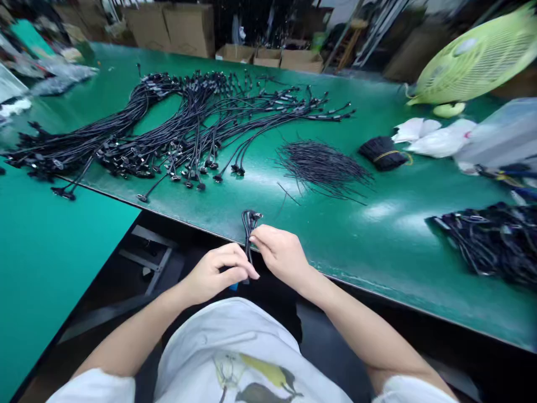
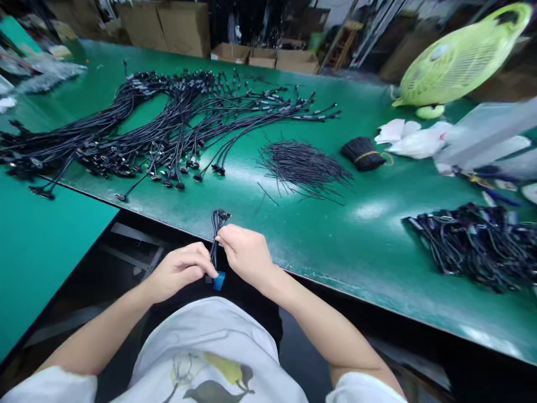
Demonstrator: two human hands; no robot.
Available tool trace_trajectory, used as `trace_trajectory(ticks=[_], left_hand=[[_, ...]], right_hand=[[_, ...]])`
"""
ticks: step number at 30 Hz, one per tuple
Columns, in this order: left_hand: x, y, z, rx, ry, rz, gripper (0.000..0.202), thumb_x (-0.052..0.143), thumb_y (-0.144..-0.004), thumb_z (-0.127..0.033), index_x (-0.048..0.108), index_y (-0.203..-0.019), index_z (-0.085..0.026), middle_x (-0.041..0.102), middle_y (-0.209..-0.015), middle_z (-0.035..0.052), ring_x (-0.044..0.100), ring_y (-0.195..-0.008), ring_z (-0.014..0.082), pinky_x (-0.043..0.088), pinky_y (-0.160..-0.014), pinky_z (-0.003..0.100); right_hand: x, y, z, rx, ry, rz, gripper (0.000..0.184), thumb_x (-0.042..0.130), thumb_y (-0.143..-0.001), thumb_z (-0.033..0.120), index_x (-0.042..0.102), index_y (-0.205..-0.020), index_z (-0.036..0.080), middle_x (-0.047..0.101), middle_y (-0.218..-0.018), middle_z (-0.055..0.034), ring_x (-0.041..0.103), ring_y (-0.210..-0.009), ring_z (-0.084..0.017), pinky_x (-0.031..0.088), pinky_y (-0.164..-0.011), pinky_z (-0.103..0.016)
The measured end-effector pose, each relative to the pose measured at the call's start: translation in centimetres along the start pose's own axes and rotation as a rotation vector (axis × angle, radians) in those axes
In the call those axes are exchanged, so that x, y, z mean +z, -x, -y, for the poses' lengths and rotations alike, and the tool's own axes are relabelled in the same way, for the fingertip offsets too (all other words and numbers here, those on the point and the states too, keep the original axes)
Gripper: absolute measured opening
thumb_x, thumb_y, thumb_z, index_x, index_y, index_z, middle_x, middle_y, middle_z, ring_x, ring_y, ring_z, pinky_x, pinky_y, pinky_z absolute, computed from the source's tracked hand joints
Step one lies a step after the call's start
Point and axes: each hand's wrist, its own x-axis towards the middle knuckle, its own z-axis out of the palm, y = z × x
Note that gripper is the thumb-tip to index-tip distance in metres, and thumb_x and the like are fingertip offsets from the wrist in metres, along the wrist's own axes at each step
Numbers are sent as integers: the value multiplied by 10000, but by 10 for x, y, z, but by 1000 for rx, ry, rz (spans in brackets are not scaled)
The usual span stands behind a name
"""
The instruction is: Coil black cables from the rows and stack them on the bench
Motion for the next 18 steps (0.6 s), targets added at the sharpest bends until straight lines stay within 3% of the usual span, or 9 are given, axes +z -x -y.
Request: trace_trajectory(ticks=[2, 4, 7, 9, 12, 15, 16, 18], left_hand=[[7, -4, 15, -80, 49, -241, 211, 601, -882, -362, 626, -998, -187, 567, -844, 2, 538, -785, 117, 447, -759, 229], [12, -7, 24, -120, 64, -346, 311, 595, -885, -364, 565, -1144, -194, 601, -970, 28, 570, -887, 142, 462, -822, 254], [19, -7, 24, -104, 20, -236, 381, 493, -941, -365, 524, -1279, -193, 573, -1270, 83, 511, -1213, 205, 384, -1047, 318], [24, -6, 21, -85, -37, -255, 388, 410, -975, -353, 522, -1309, -190, 565, -1324, 83, 485, -1270, 211, 360, -1081, 323], [31, -3, 20, -29, -141, -358, 400, 380, -986, -341, 513, -1329, -184, 605, -1281, 90, 561, -1172, 209, 417, -1016, 324], [30, -4, 21, -34, -102, -366, 364, 424, -973, -347, 570, -1256, -170, 654, -1169, 93, 612, -1048, 197, 450, -945, 313], [27, -5, 22, -54, -24, -377, 353, 445, -965, -354, 582, -1232, -167, 663, -1129, 92, 623, -997, 185, 464, -907, 302], [22, -8, 21, -107, 181, -399, 338, 503, -939, -365, 594, -1190, -158, 668, -1008, 75, 623, -824, 139, 479, -789, 261]], right_hand=[[2, 1, 8, -60, 60, -45, 289, 385, -986, 217, 553, -755, 173, 557, -676, -6, 485, -612, -118, 323, -592, -242], [5, 3, 14, -84, 73, -76, 306, 373, -986, 218, 553, -742, 173, 551, -663, -13, 478, -606, -125, 322, -597, -252], [11, 5, 19, -53, 6, -107, 315, 370, -971, 221, 544, -714, 175, 550, -664, -32, 485, -625, -137, 327, -616, -266], [16, 5, 20, 112, -255, -44, 303, 404, -953, 292, 526, -700, 179, 545, -680, -38, 481, -627, -140, 336, -607, -265], [21, 7, 18, 368, -730, 131, 387, 385, -941, 460, 452, -665, 197, 369, -545, 28, 347, -476, -110, 312, -491, -242], [17, 10, 9, 517, -1052, 365, 466, 363, -922, 573, 429, -650, 200, 174, -500, 90, 172, -401, -76, 210, -402, -219], [13, 10, 5, 546, -1080, 395, 478, 395, -911, 587, 464, -660, 186, 205, -499, 88, 196, -405, -70, 216, -407, -214], [2, 10, -4, 540, -978, 236, 437, 504, -882, 573, 571, -775, 155, 410, -576, 38, 385, -490, -79, 327, -480, -208]])
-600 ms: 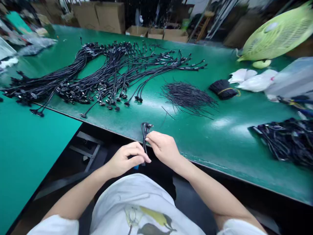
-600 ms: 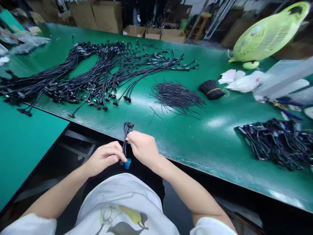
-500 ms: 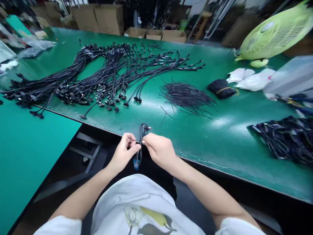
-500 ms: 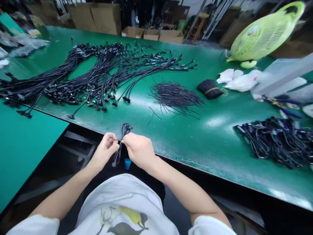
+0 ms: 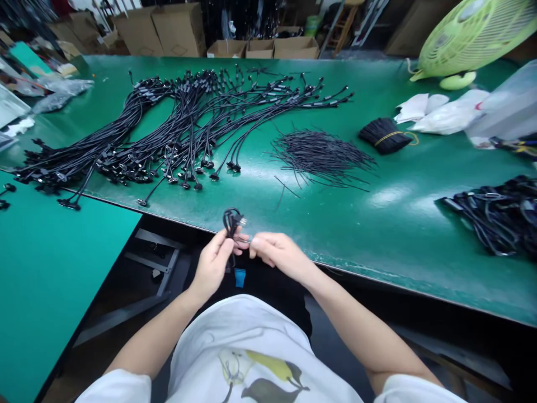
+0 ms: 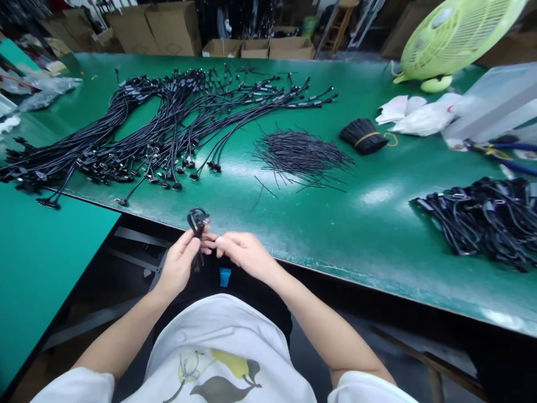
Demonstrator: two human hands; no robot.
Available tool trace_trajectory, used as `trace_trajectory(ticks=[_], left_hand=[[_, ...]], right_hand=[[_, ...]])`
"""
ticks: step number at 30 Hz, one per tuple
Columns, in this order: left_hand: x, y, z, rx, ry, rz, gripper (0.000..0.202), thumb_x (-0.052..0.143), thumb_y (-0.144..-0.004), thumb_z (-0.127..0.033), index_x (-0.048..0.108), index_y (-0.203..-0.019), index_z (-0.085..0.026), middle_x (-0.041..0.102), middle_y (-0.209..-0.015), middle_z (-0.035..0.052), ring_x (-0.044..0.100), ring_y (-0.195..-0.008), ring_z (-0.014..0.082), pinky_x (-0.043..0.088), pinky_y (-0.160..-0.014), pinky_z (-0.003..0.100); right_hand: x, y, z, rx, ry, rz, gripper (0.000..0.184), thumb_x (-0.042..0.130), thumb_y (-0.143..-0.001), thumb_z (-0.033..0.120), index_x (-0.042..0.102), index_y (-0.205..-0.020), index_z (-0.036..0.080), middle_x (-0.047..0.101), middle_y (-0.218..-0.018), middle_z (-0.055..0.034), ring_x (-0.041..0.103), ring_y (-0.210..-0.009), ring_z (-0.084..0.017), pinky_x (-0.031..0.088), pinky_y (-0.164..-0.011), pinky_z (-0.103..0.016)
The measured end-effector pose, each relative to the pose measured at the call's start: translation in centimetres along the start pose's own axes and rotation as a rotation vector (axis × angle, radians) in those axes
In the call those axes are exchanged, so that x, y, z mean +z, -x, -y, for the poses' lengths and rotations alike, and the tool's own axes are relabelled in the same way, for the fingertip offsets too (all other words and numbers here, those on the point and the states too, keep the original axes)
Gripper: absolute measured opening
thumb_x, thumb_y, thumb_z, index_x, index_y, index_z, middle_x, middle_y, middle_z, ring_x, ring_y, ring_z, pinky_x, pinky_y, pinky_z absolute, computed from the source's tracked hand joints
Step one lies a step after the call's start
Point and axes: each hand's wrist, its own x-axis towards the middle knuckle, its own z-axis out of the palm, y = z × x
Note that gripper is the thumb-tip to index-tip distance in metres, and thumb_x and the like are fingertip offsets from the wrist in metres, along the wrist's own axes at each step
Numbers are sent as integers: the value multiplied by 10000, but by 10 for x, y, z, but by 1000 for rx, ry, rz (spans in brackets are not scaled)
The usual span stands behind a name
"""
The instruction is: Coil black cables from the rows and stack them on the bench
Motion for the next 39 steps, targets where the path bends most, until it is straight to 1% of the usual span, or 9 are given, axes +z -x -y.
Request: trace_trajectory(ticks=[3, 6, 9, 14, 24, 28, 33, 37, 39], left_hand=[[3, -4, -5, -166, 255, 113, 311, 632, -858, -373, 609, -1060, -139, 587, -756, 5, 483, -549, 58, 400, -572, 202], [15, -1, -7, -339, 392, 348, 318, 711, -787, -403, 552, -824, -130, 489, -650, -29, 393, -478, 32, 322, -495, 192], [27, 5, -6, -407, 428, 416, 345, 686, -806, -447, 515, -834, -149, 462, -666, -29, 431, -538, 55, 385, -541, 204], [40, 14, -2, -376, 225, 389, 356, 533, -896, -509, 519, -1026, -178, 472, -797, -6, 438, -569, 71, 428, -481, 210], [54, -15, 6, -357, 171, 289, 387, 535, -877, -551, 493, -842, -168, 322, -494, -100, 235, -389, 35, 207, -383, 162], [67, -23, 9, -410, -47, 419, 398, 569, -857, -547, 566, -941, -158, 450, -548, -62, 376, -431, 65, 342, -435, 189], [68, -29, 11, -252, -86, 410, 483, 531, -883, -528, 572, -1231, -196, 629, -1183, 106, 617, -1023, 218, 498, -878, 318], [42, -40, 14, -260, -165, 271, 435, 562, -862, -517, 633, -1141, -191, 676, -1052, 88, 628, -953, 224, 504, -837, 316], [30, -42, 15, -273, -193, 220, 401, 592, -844, -502, 658, -1090, -193, 686, -985, 73, 630, -884, 210, 511, -802, 309]], right_hand=[[-11, 0, 10, -299, 46, -209, 452, 673, -799, 498, 577, -1123, 197, 607, -992, -53, 589, -881, -148, 475, -766, -264], [-5, -2, 20, -418, -44, -65, 303, 669, -815, 436, 621, -984, 189, 639, -921, -45, 624, -834, -151, 506, -768, -281], [9, -3, 23, -362, -152, -241, 259, 574, -888, 394, 549, -746, 178, 570, -636, 18, 560, -524, -90, 459, -506, -204], [12, -3, 18, -289, -295, -456, 223, 574, -882, 414, 478, -866, 213, 472, -518, 92, 450, -352, -64, 311, -313, -137], [-1, 11, 4, -268, -798, -310, 570, 648, -799, 585, 439, -1220, 262, 610, -1001, -32, 616, -797, -128, 460, -551, -197], [-7, 32, -18, -150, -692, -337, 500, 531, -860, 641, 545, -1062, 183, 585, -832, -32, 529, -682, -112, 420, -581, -233], [-116, 71, -22, -185, -451, -758, 485, 514, -855, 642, 530, -931, 164, 333, -610, 69, 278, -484, -60, 305, -475, -203], [-254, 134, -14, -54, 376, -1382, 379, 454, -919, 533, 485, -1086, 193, 481, -757, 7, 427, -566, -106, 374, -517, -233], [-301, 156, -13, 49, 906, -1414, 365, 404, -958, 457, 529, -1083, 137, 550, -952, -111, 557, -803, -179, 467, -707, -327]])
